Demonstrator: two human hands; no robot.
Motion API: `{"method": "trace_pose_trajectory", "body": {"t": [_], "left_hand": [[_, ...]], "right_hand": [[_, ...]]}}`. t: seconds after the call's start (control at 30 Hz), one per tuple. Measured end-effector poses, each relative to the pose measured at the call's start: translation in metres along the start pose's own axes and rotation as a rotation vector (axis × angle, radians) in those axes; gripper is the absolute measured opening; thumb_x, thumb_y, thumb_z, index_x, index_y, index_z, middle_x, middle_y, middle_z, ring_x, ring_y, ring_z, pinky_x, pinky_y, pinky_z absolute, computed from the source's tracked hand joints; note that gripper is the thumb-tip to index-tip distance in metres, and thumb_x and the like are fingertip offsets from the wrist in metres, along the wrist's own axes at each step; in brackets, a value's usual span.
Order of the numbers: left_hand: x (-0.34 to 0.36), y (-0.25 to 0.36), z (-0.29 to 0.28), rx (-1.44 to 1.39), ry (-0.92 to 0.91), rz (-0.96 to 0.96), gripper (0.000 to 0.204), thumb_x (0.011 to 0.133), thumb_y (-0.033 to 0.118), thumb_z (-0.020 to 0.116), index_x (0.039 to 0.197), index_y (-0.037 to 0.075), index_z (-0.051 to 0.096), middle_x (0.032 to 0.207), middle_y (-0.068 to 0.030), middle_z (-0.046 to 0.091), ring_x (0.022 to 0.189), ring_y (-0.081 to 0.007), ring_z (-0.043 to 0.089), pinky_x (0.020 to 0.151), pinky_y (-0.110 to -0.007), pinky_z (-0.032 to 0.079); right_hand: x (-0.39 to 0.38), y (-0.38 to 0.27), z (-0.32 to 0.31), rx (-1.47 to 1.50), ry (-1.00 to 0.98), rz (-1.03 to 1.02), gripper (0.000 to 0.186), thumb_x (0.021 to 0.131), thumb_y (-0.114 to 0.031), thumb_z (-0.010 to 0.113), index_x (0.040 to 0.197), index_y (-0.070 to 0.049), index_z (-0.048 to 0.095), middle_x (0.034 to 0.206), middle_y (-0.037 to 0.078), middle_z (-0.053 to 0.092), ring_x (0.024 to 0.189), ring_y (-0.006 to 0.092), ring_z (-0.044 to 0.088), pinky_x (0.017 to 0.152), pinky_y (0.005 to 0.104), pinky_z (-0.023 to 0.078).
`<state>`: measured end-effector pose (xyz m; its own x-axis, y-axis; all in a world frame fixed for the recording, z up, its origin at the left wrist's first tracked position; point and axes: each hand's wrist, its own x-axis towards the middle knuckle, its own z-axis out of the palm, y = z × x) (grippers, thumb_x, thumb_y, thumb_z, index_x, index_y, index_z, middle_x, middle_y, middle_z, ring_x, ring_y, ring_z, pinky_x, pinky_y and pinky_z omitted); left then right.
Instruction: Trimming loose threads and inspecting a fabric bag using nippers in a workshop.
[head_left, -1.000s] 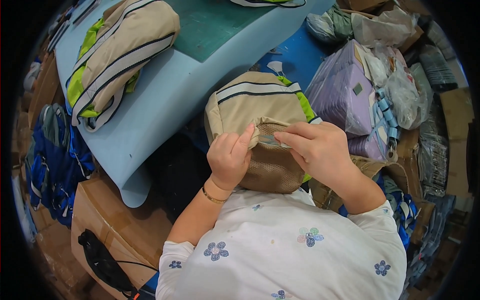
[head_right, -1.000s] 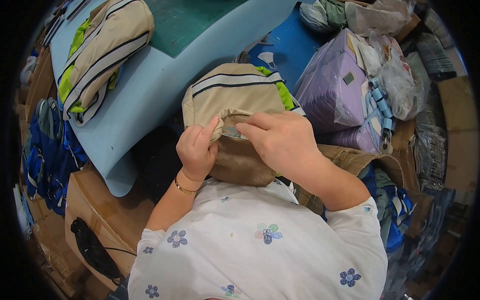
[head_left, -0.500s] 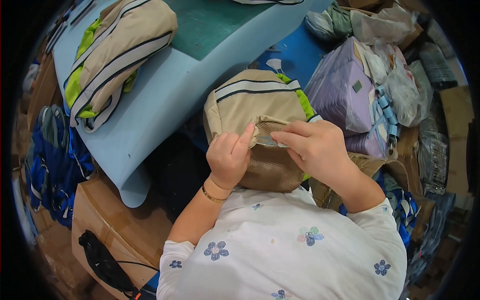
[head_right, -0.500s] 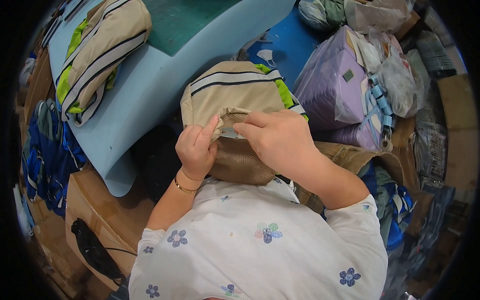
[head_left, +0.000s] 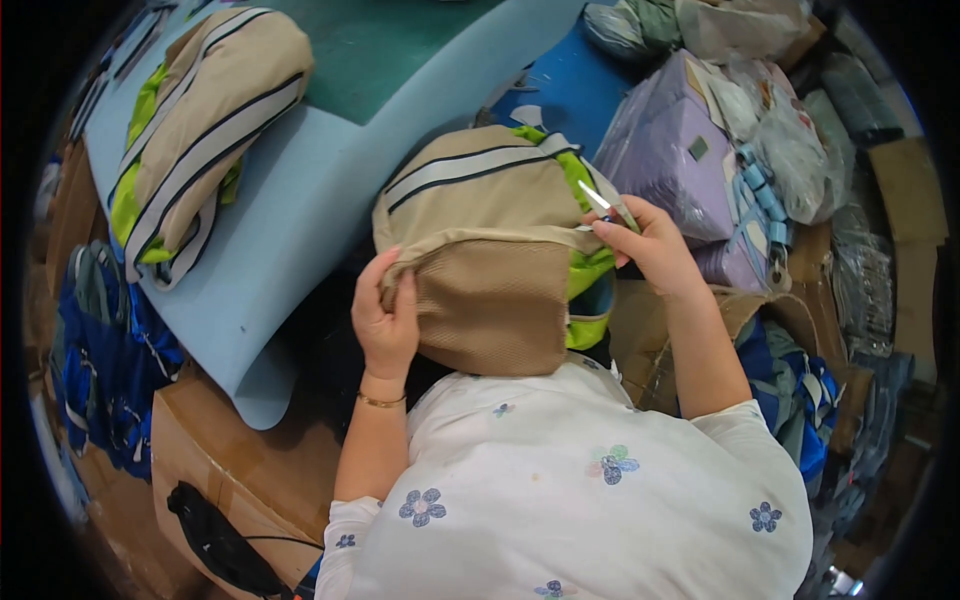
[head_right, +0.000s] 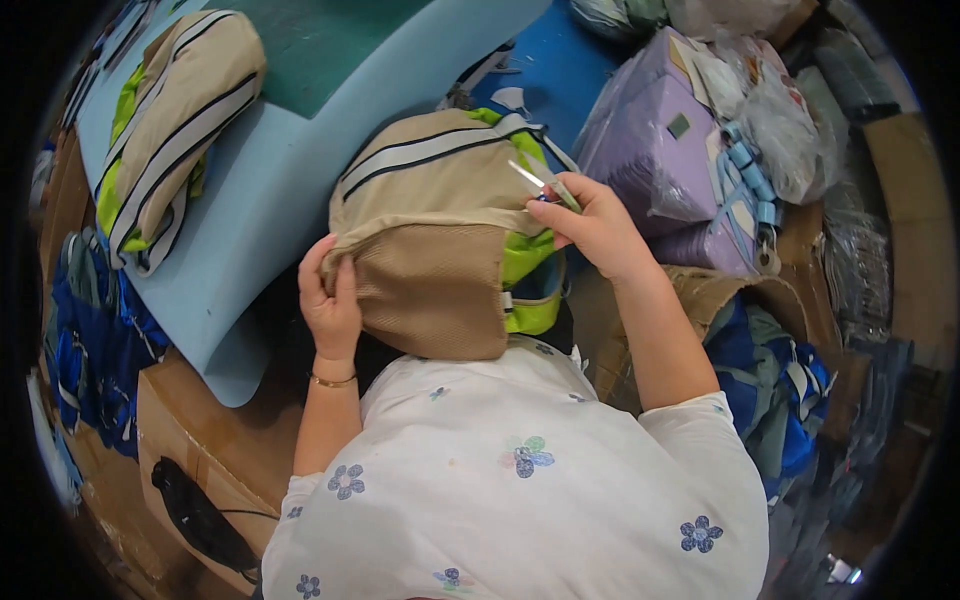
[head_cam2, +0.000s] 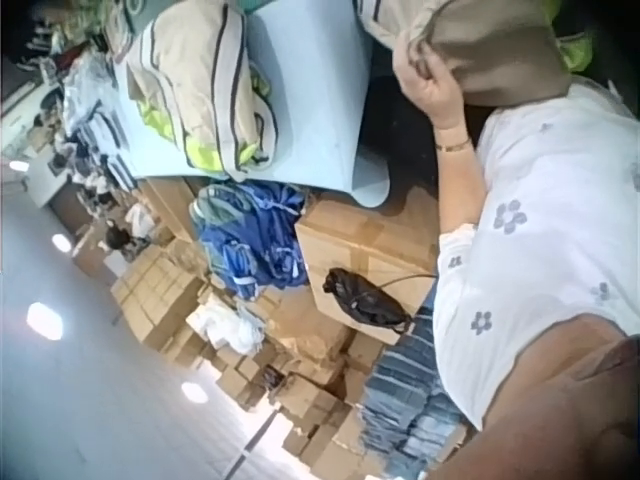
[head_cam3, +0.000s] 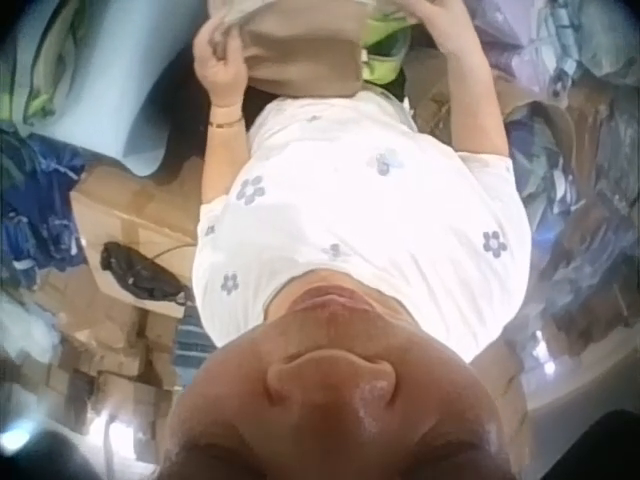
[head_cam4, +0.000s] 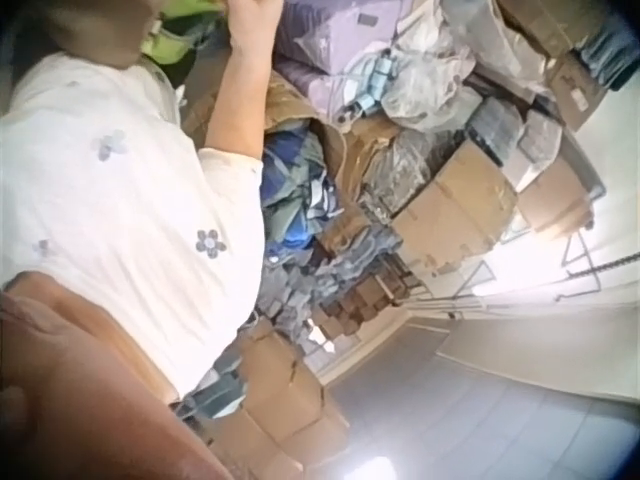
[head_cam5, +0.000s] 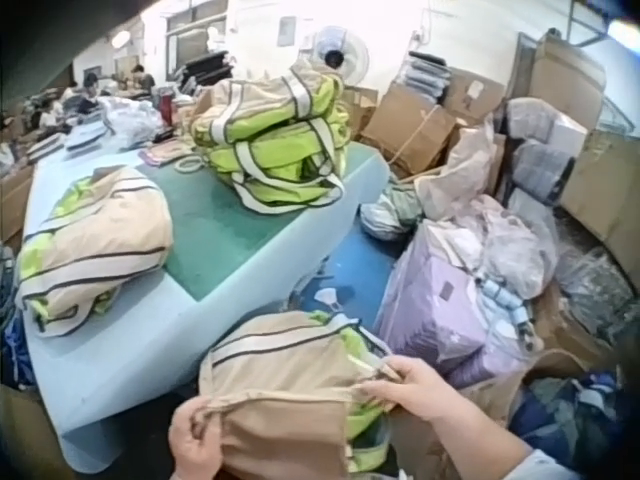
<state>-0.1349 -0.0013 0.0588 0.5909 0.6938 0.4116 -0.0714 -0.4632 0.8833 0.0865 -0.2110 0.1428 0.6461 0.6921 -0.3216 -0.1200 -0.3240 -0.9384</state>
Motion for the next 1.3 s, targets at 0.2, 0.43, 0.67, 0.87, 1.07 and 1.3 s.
{"method": "trace_pose_trajectory", "body": {"t": [0.2,0.43,0.67,0.87,1.07,1.3], "left_hand": [[0.002,-0.018,-0.006,-0.213,-0.068,-0.187,0.027,0.094,0.007,0.053,0.120,0.002,0.051,0.116,-0.0065,0.055,0.104,-0.0130,0.052,0.092,-0.026,0.041],[0.028,0.038,0.011,0.873,-0.133,0.376,0.039,0.081,0.006,0.058,0.120,0.006,0.056,0.120,-0.0118,0.053,0.112,-0.0291,0.051,0.093,-0.043,0.039],[0.050,0.064,0.080,0.609,-0.351,0.462,0.041,0.077,0.029,0.069,0.109,0.003,0.062,0.107,-0.0129,0.062,0.101,-0.0283,0.056,0.088,-0.042,0.040],[0.053,0.057,0.064,0.491,-0.950,0.060,0.040,0.072,0.034,0.073,0.097,0.005,0.064,0.092,-0.0110,0.062,0.095,-0.0285,0.056,0.083,-0.039,0.038],[0.029,0.052,0.058,0.189,-0.803,0.041,0.039,0.068,0.011,0.076,0.101,0.004,0.056,0.092,-0.0097,0.058,0.090,-0.0249,0.056,0.084,-0.034,0.040],[0.019,0.035,0.044,-0.440,-0.716,-0.698,0.030,0.073,0.001,0.072,0.098,0.004,0.056,0.094,0.0021,0.059,0.085,-0.0061,0.055,0.073,-0.021,0.047]], "right_hand": [[-0.007,0.016,-0.007,-0.055,-0.156,0.042,0.019,0.080,-0.012,0.071,0.096,-0.006,0.061,0.084,-0.003,0.061,0.067,0.0027,0.051,0.055,0.0194,0.043],[-0.003,0.043,0.003,-0.209,0.075,-0.122,0.020,0.079,-0.008,0.072,0.095,-0.006,0.060,0.079,-0.004,0.058,0.061,0.0015,0.048,0.050,0.0177,0.038],[-0.005,0.073,0.026,0.094,0.183,-0.036,0.018,0.081,-0.012,0.070,0.095,-0.006,0.062,0.079,-0.004,0.059,0.060,0.0028,0.050,0.050,0.0195,0.041],[-0.006,0.082,0.019,-0.033,0.168,-0.020,0.016,0.083,-0.013,0.069,0.096,-0.006,0.064,0.079,-0.002,0.061,0.061,0.0031,0.052,0.050,0.0201,0.043],[0.000,0.061,0.007,0.176,0.153,-0.021,0.013,0.081,-0.011,0.070,0.089,-0.004,0.063,0.071,-0.002,0.058,0.055,0.0038,0.048,0.049,0.0195,0.038],[-0.013,0.017,0.006,0.099,0.077,-0.100,0.013,0.082,-0.010,0.069,0.092,-0.006,0.062,0.077,-0.004,0.059,0.058,0.0024,0.049,0.049,0.0180,0.039]]}}
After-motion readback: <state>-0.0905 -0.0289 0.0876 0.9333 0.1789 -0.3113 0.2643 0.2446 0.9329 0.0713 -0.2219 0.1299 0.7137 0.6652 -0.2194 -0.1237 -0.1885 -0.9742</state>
